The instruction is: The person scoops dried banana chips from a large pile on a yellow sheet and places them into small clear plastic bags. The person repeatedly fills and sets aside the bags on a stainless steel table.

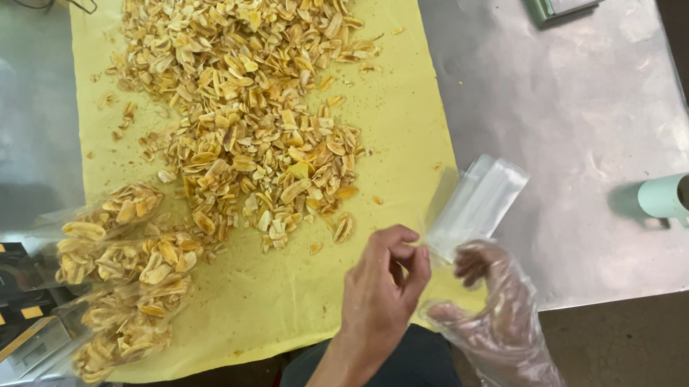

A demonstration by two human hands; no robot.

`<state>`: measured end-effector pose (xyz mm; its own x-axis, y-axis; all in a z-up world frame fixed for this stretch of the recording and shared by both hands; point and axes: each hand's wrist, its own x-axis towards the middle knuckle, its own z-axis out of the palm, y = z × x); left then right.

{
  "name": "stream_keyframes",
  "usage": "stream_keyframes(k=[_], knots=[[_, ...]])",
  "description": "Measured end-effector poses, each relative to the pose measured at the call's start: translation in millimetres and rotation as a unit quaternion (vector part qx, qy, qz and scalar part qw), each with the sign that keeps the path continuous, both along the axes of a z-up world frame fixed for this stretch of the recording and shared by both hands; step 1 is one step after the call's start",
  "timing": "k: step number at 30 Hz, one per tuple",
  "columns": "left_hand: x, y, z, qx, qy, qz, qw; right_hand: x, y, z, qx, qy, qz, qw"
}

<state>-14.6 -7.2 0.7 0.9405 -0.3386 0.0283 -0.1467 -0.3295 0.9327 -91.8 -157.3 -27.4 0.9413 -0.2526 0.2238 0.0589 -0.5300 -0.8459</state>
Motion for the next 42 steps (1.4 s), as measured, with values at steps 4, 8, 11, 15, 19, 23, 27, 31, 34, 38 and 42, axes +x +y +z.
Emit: stream_keyframes(k=[4, 8, 11, 15, 19, 23, 27, 31, 34, 38, 42], knots=[[-8, 2, 3, -0.057, -0.053, -0.026, 0.997, -5, -9, -29, 0.015, 0.027, -0.042, 0.999], [-11, 9, 9, -0.021, -0.046, -0.004, 0.999, -8, -13, -37, 0.419, 0.021, -0.004, 0.908], [-9, 12, 16, -0.025, 0.049, -0.004, 0.998, -1, -9, -28, 0.070, -0.049, 0.111, 0.990], [-7, 14, 25, -0.037, 0.022, -0.036, 0.998, 11, 0, -15, 0.078, -0.117, 0.073, 0.987], [-5, 19, 39, 0.034, 0.012, -0.084, 0.996, 6, 9, -7, 0.015, -0.089, -0.013, 0.996], [2, 29, 53, 0.067, 0.104, -0.117, 0.985, 4, 11, -2, -0.111, -0.151, -0.015, 0.982], [12, 38, 57, 0.137, 0.049, -0.174, 0.974, 7, 12, 0, -0.162, -0.188, -0.026, 0.968], [27, 39, 46, 0.013, 0.137, -0.146, 0.980, 14, 15, -8, -0.112, -0.250, 0.005, 0.962], [23, 36, 35, -0.014, 0.185, -0.066, 0.980, 17, 20, -17, -0.073, -0.271, -0.003, 0.960], [12, 28, 20, 0.042, 0.011, 0.056, 0.997, 32, 22, -25, -0.081, -0.334, -0.026, 0.939], [4, 21, 7, 0.157, -0.218, 0.047, 0.962, 32, 29, -18, -0.102, -0.116, -0.061, 0.986]])
